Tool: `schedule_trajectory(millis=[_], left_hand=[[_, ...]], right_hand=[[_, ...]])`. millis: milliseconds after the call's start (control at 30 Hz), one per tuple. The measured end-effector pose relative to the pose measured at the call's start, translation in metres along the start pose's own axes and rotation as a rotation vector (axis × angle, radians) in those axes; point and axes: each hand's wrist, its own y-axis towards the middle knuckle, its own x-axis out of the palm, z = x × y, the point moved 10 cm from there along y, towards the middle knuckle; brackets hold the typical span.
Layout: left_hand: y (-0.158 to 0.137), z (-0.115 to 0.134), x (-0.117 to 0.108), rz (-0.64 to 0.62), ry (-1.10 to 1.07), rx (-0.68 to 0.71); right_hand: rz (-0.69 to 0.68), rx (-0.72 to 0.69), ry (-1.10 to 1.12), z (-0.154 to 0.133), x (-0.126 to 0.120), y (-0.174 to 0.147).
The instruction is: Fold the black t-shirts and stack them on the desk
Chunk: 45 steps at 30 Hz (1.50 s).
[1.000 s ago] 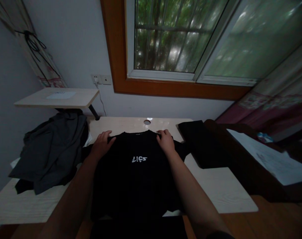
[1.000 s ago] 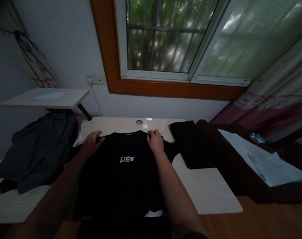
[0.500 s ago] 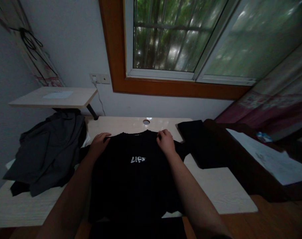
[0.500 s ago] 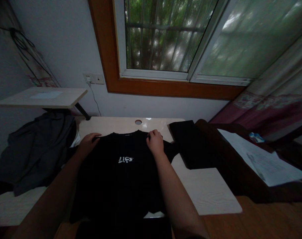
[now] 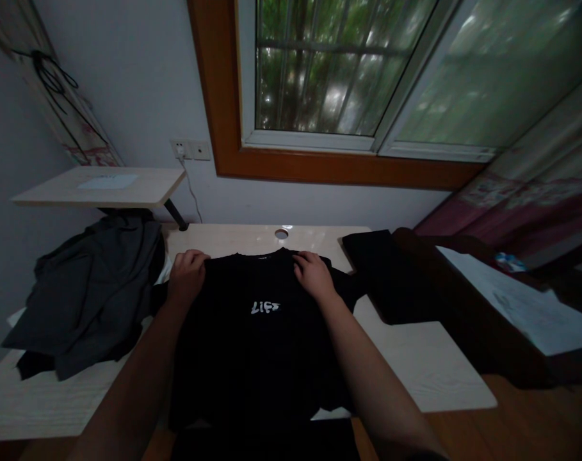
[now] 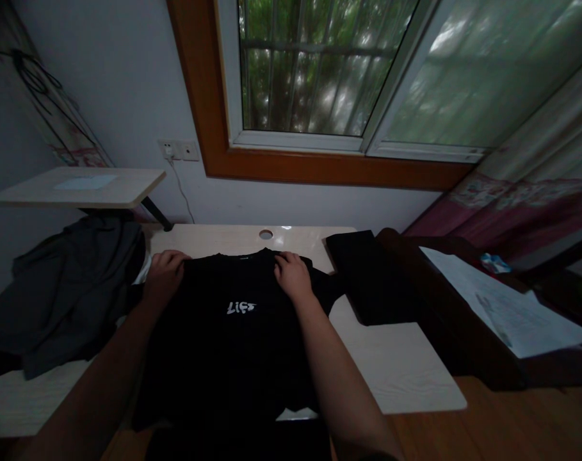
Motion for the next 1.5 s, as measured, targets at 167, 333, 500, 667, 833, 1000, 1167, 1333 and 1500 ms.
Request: schedule_trajectory(millis=[167,333,500,667,833,1000,1167,1333,1500], left_hand=[[-0.002,0.018,0.004,-0.108,-0.003,0.035],[-0.007,0.044,0.021,-0.304,-0.034,0.083],[-0.008,0.059,0.024,-0.307,0.054,0.08],[-0.01,0.056,0.033,-0.297,0.112,0.018],[-0.003,0.045,0.044,-0.29,0.121,-0.017],[0.009,0.033,0.053,-0.277,0.126,-0.016],[0.028,0.019,0.067,-0.298,0.088,0.02],[0.046,0.012,0.077,-0.33,0.071,0.051],[0.056,0.018,0.079,-0.339,0.125,0.104]], right_hand=[[0.025,0.01,-0.022,-0.001,0.0,-0.001],[0.032,0.014,-0.058,-0.004,0.0,-0.002],[0.028,0.031,-0.087,-0.006,-0.001,0.002],[-0.035,0.006,-0.075,-0.002,-0.001,0.012],[-0.074,-0.024,-0.044,0.004,-0.01,0.011],[-0.097,-0.028,-0.074,0.011,-0.021,-0.006],[-0.127,-0.025,-0.166,0.025,-0.027,-0.03],[-0.129,0.014,-0.192,0.04,-0.032,-0.047],[-0.08,0.049,-0.195,0.043,-0.03,-0.054]])
